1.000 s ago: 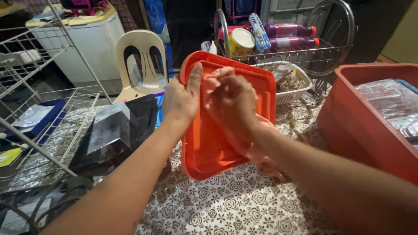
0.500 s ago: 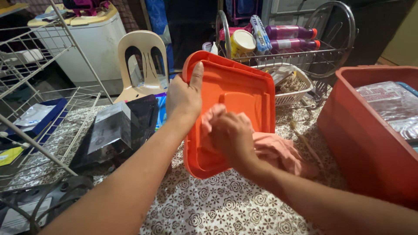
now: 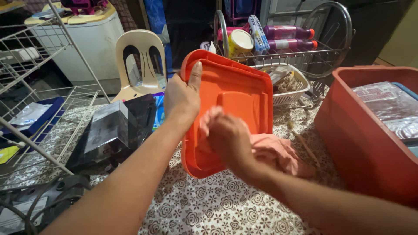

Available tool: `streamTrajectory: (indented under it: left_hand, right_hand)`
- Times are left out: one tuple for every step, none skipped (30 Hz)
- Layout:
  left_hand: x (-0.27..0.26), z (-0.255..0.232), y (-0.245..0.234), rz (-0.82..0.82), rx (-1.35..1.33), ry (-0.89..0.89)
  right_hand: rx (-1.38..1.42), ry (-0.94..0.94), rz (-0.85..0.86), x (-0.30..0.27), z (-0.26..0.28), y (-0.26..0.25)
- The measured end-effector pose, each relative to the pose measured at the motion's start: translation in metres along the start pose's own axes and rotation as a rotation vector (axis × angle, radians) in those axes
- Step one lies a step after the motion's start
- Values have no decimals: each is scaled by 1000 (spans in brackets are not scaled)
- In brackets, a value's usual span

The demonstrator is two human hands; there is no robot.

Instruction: The person scrubs the lid of an orange plastic container with a toothbrush, then wipes it with a pink cloth. They flip the lid to clean the underside and set it aside. Finally, they remove several items from a larger orange bin and place them on the table.

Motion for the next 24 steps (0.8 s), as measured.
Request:
streamTrajectory:
  left_hand:
    - [0,3,0,0,-10,-11]
    - [-1,4,1,3,-18,-21]
    - [-2,5,1,6,-27,-31]
    - [-2,3,1,4,-29,-13]
    - [-1,0,1,3,-31,5]
    - [-1,-3,1,3,-34,24]
    - [-1,-4,2,32,-41,-19]
    - [-1,-4,4,63,-48,-59]
    - [-2,-4,5,94,-56,-100]
    - [-3,-3,5,115,-78,-145]
    - [-4,-1,6,137,-100,-189]
    - [-6,2,7,156,-121,-236]
    - [-4,1,3,105,-84,-164]
    - [-2,0,0,54,-48,-92]
    - [-1,-2,-3,3,-12,-21]
    - [-1,1,-2,13,-1,-38]
    - [0,4,-1,23,10,-55]
    - [0,6,-1,32,22,-72]
    - [-1,6,0,30,24,-62]
    - [-1,6,-1,29,26,-51]
    - [-1,4,-1,27,27,-40]
    - [-2,4,-1,33,19,-50]
    - [-2,3,-2,40,11,-61]
    - [-3,3,-3,46,3,-73]
  right_hand:
    - [77,-20,-15,-8,5,-6]
    - [154,-37,-32,-10,9,-9]
    - [130,-47,-37,-11,11,-12]
    - [105,-58,-43,-3,11,-12]
    - [81,-69,-49,9,10,-10]
    - [116,-29,-87,19,5,-12]
    - [151,11,-126,33,0,-12]
    - [185,52,-166,40,-6,-14]
    - [120,-80,-198,42,-2,-17]
    - [54,-213,-227,45,4,-17]
    - [-12,-345,-255,41,11,-18]
    - [-107,-237,-182,39,9,-13]
    - [-201,-129,-108,36,10,-5]
    - [-295,-21,-33,30,10,2]
    - [-480,23,118,17,8,13]
    - [-665,67,272,0,4,22]
    - [-378,43,225,-18,5,16]
    - [-91,19,175,-38,1,6]
    - [195,-5,122,-50,-8,-3]
    - [151,11,151,-55,-21,1]
    - [107,27,181,-56,-35,6]
    - [62,42,209,-57,-49,10]
    - [15,18,245,-55,-63,14]
    - [-31,-7,284,-53,-75,17]
Point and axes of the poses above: each hand's wrist, its own x-axis towards the middle knuckle, its own y-axis out of the palm, z = x × y, the point moved 5 cm from there along x, towards the middle knuckle, and after that the axes turned 10 degrees about y, right-handed, at the moved point
